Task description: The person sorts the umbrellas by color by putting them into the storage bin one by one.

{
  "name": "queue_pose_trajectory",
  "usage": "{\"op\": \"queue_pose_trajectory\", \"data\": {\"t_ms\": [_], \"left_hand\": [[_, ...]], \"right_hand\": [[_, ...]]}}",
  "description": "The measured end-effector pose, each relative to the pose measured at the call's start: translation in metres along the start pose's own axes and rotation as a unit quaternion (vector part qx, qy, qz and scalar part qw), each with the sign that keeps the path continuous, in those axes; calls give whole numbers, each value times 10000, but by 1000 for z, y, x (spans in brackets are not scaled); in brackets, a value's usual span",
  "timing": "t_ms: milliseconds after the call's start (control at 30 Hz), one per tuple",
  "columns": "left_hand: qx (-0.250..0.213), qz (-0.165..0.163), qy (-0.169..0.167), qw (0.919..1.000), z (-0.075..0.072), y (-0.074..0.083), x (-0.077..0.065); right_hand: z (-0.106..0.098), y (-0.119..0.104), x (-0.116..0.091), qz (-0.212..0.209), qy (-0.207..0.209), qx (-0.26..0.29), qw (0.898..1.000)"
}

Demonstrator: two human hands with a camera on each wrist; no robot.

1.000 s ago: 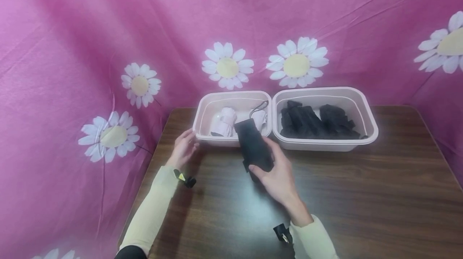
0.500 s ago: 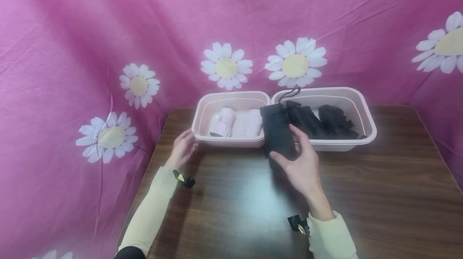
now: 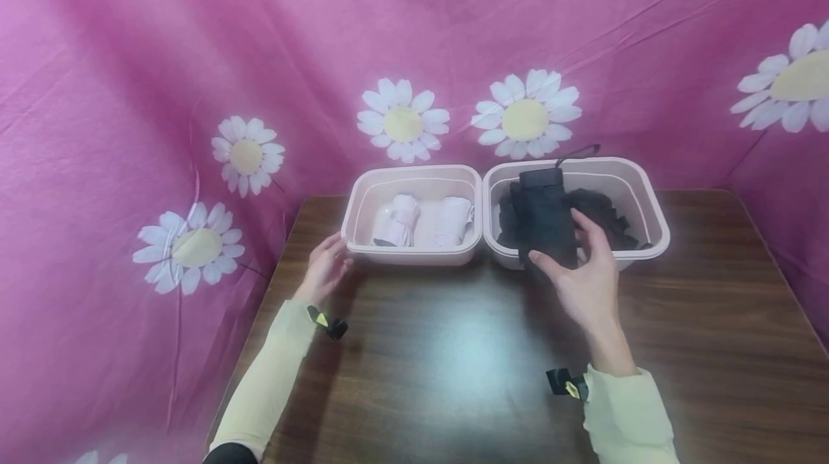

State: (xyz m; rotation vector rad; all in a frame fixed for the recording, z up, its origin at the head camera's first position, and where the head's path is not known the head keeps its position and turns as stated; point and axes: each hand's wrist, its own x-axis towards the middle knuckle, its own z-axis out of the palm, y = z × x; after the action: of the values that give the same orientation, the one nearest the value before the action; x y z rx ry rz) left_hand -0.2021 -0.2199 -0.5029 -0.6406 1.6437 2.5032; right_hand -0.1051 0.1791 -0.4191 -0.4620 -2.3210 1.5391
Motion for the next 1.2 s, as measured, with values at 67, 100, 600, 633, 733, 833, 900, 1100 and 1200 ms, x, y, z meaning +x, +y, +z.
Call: {"op": "queue_pose_trajectory", "data": {"t_ms": [67, 100, 600, 633, 733, 833, 900, 1100, 1200], "left_hand": [[15, 0, 2, 10000, 0, 0, 0], [21, -1, 9, 10000, 0, 0, -1], [39, 8, 6, 10000, 1, 2, -2], [25, 4, 8, 10000, 1, 2, -2], [-3, -8, -12, 10000, 2, 3, -3], [-19, -16, -18, 10000, 2, 3, -3], [1, -11, -15, 10000, 2, 3, -3], [-51, -25, 9, 10000, 2, 3, -3], [-18, -5, 7, 10000, 2, 3, -3]], "right_hand": [[-4, 2, 4, 71, 49, -68, 9999], [-6, 3, 6, 115, 60, -97, 9999], [-24, 16, 43, 470, 214, -208, 9984], [-25, 17, 45, 504, 207, -237, 9982], [-28, 20, 51, 570, 157, -364, 9976], [-30, 24, 57, 538, 103, -528, 9971], [-31, 26, 60, 503, 41, -687, 9964], [-32, 30, 70, 428, -131, -1101, 9929], [-30, 31, 73, 430, -101, -1054, 9934]]}}
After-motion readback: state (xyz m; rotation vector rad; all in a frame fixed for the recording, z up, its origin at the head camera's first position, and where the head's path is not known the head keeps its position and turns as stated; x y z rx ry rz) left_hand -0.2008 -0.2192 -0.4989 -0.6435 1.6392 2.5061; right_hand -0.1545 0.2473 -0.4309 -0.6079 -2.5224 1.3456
